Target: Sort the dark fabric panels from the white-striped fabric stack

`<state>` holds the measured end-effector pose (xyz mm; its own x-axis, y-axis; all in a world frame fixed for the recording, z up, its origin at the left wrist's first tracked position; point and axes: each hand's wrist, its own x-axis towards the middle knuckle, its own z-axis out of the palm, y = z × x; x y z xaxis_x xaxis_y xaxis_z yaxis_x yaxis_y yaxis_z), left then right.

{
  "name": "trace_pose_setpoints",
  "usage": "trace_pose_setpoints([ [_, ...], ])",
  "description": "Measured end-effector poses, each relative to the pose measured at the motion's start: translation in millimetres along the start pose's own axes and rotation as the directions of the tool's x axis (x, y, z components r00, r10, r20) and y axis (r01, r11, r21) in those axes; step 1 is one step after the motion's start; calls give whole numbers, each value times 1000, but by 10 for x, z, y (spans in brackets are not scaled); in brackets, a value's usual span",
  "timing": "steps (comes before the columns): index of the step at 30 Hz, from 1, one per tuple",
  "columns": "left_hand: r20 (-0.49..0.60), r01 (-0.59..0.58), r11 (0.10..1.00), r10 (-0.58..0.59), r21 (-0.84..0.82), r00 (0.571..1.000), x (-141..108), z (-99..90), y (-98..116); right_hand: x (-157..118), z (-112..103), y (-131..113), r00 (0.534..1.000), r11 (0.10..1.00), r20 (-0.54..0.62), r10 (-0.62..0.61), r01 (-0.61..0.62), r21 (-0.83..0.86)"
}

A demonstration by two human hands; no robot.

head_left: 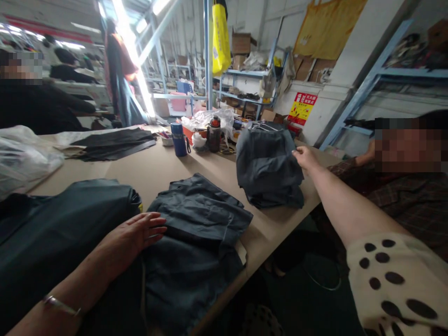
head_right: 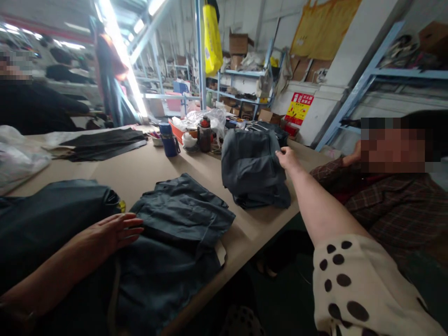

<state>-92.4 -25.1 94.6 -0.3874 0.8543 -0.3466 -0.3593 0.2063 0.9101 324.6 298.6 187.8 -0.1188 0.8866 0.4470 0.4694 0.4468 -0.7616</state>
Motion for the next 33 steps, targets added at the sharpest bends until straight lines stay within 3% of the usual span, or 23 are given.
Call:
trace_pose_setpoints([
  [3,28,7,1000,-7,27,1000,-12,40,-1,-207,173,6,995,976,-37,-93,84,-199],
  [6,59,33,998,-36,52,998,-16,75,-6,-681,694,-141,961,937,177,-211,250,-243],
  [10,79,41,997,-46,64,996,-5,76,-29,-1431,1421,-376,808,895,516,-286,418,-159],
  [13,81,20,998,-24,57,996,-18,63,-44,-1791,1718,-489,738,873,611,-288,464,-150],
  [18,104,-14,999,9,42,995,-80,83,-40,-2084,1736,-620,663,846,672,-330,524,-101],
  [22,112,-30,998,24,54,993,-113,98,-50,-2328,1580,-613,474,805,818,-326,593,-23],
  [24,114,-42,998,35,57,993,-111,95,-70,-2434,1551,-552,427,806,862,-274,590,-36],
  [25,111,-48,997,41,60,993,-105,93,-81,-2468,1557,-517,445,838,858,-257,545,-32],
  [28,101,-69,993,58,101,993,-95,95,-97,-2465,1621,-444,571,961,788,-230,259,92],
  [30,84,-81,985,68,153,994,-124,122,-79,-2384,1653,-444,650,981,737,-188,90,171],
  [33,73,-83,986,73,144,995,-249,226,-25,-2230,1630,-504,760,978,644,-84,-62,201],
])
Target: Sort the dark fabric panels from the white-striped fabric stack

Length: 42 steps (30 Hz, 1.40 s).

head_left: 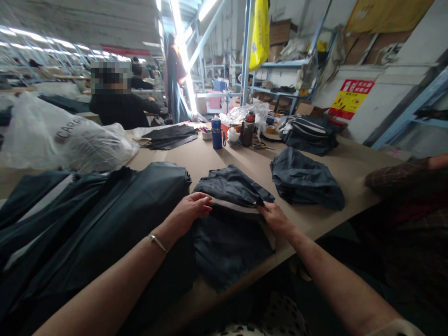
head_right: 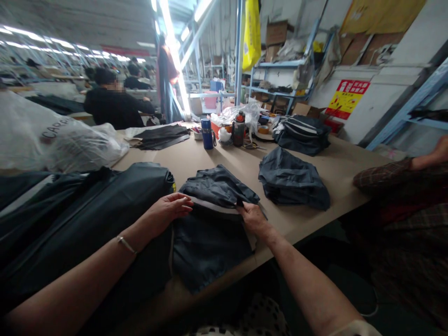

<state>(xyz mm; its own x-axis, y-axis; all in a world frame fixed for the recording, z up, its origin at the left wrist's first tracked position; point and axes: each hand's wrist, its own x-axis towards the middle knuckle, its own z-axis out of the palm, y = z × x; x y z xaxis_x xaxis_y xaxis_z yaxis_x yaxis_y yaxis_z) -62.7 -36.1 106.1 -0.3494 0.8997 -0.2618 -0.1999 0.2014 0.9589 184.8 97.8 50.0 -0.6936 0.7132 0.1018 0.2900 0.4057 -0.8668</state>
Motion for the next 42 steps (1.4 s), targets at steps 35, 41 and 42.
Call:
trace_pose_setpoints([
  [35,251,-71,982,114,-173,961,-493,1011,46,-499,45,-704,996,772,27,89,-86,630],
  [41,352,211,932,-99,-296,931,-572,964,162,-419,66,-600,995,860,73,66,-94,501],
  [42,395,224,926,-91,-305,914,-664,978,198,-385,10,-536,997,899,8,76,-72,432],
])
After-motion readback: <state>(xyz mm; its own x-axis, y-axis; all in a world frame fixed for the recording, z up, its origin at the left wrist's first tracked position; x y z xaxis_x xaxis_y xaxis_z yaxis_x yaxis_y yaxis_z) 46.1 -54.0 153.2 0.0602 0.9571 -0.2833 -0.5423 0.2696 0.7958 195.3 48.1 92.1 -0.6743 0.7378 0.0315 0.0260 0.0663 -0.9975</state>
